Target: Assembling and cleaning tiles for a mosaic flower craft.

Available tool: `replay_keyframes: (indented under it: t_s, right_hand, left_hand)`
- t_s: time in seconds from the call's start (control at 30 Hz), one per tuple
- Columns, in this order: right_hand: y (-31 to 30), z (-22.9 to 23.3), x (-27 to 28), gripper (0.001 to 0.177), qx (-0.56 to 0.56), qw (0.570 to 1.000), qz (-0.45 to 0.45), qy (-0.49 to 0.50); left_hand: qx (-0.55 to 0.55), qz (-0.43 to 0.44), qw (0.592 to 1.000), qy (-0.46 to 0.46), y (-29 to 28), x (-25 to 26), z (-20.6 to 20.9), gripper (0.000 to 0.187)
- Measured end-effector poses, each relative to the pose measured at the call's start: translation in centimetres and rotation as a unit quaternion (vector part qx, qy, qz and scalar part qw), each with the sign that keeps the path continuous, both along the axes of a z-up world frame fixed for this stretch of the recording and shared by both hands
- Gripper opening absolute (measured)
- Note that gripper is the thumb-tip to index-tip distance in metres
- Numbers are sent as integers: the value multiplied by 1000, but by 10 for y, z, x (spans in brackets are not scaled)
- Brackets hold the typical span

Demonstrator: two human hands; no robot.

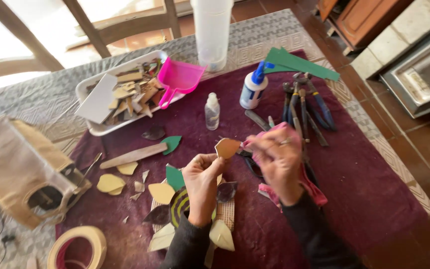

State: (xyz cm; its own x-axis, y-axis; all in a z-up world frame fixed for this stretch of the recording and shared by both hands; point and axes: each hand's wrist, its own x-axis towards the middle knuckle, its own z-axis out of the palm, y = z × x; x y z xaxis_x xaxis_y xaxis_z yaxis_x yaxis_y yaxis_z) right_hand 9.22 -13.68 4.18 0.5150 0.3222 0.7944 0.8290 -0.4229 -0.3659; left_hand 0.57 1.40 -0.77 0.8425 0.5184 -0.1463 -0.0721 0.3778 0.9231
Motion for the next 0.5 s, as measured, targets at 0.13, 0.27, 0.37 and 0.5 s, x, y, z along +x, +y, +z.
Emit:
replay_keyframes:
  t_s: [0.13,0.27,0.37,0.5]
  right_hand:
    - [11,-40,-11,24,61,988,65,127]
    - [14,-47,-16,23,107,973,135,157]
    - [11,-42,-14,23,81,979,131,134]
    - [13,-44,-13,22,49,983,132,122]
  left_hand:
    - [16,-11,999,43,-12,4,-15,12]
    - [14,-14,1000,17,-18,4,-16,11]
    - [20,-15,999,21,-16,5,-10,12]
    - [124,-46,990,56,-14,4,-4,13]
